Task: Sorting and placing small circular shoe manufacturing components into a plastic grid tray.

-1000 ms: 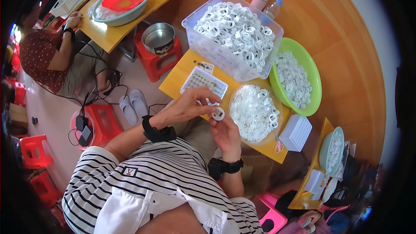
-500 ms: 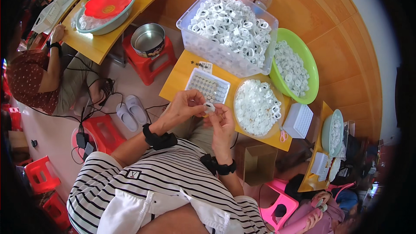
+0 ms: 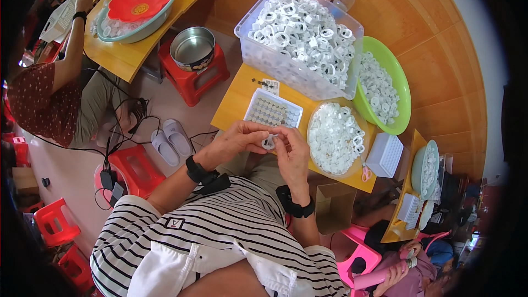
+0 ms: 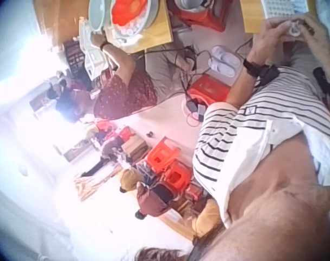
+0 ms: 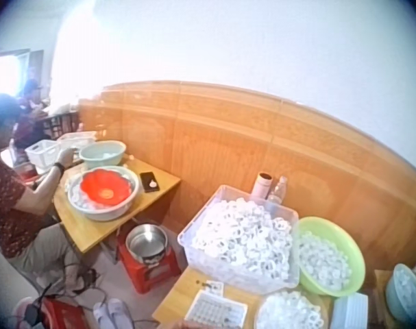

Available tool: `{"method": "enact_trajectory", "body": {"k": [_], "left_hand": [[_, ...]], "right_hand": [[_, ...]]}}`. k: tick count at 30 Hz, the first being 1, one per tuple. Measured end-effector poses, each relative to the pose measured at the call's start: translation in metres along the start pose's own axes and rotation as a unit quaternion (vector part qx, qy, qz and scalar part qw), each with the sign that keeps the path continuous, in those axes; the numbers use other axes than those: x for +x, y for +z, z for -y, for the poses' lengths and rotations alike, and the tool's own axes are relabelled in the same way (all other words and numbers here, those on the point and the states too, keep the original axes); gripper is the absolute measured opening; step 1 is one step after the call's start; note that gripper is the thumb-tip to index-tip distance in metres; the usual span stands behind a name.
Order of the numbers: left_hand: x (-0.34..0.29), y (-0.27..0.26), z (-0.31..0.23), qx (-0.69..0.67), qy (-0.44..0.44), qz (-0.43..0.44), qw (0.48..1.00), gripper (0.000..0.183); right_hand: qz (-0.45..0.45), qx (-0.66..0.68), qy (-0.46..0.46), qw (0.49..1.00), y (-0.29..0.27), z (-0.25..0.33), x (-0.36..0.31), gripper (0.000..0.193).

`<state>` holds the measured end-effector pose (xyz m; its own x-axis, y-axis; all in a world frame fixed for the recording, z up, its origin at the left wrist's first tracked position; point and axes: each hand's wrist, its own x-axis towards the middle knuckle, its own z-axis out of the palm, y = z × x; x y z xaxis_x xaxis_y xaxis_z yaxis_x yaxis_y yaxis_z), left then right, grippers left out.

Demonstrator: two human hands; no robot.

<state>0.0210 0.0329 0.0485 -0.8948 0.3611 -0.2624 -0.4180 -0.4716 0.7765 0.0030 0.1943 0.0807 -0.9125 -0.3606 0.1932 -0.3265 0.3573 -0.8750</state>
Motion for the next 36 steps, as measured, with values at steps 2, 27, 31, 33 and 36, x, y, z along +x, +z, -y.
{"method": "enact_trajectory", "body": {"k": [2, 27, 31, 33, 36], "left_hand": [[0.002, -0.007, 0.005, -0.023, -0.015, 0.007, 1.000, 0.033], [0.002, -0.013, -0.007, -0.126, 0.010, -0.030, 0.991, 0.034], [0.003, -0.009, -0.008, -0.131, 0.007, -0.027, 0.991, 0.033], [0.004, -0.007, -0.008, -0.131, 0.006, -0.025, 0.991, 0.033], [0.004, -0.006, -0.006, -0.124, -0.011, -0.044, 0.991, 0.033]], "right_hand": [[-0.014, 0.045, 0.054, 0.997, 0.004, -0.003, -0.002, 0.013], [-0.139, -0.223, 0.117, 0.958, 0.011, -0.038, 0.013, 0.012], [-0.120, -0.229, 0.117, 0.959, 0.011, -0.045, 0.015, 0.013], [-0.120, -0.225, 0.112, 0.960, 0.009, -0.046, 0.014, 0.013], [-0.155, -0.133, 0.114, 0.972, 0.002, -0.041, 0.013, 0.010]]}}
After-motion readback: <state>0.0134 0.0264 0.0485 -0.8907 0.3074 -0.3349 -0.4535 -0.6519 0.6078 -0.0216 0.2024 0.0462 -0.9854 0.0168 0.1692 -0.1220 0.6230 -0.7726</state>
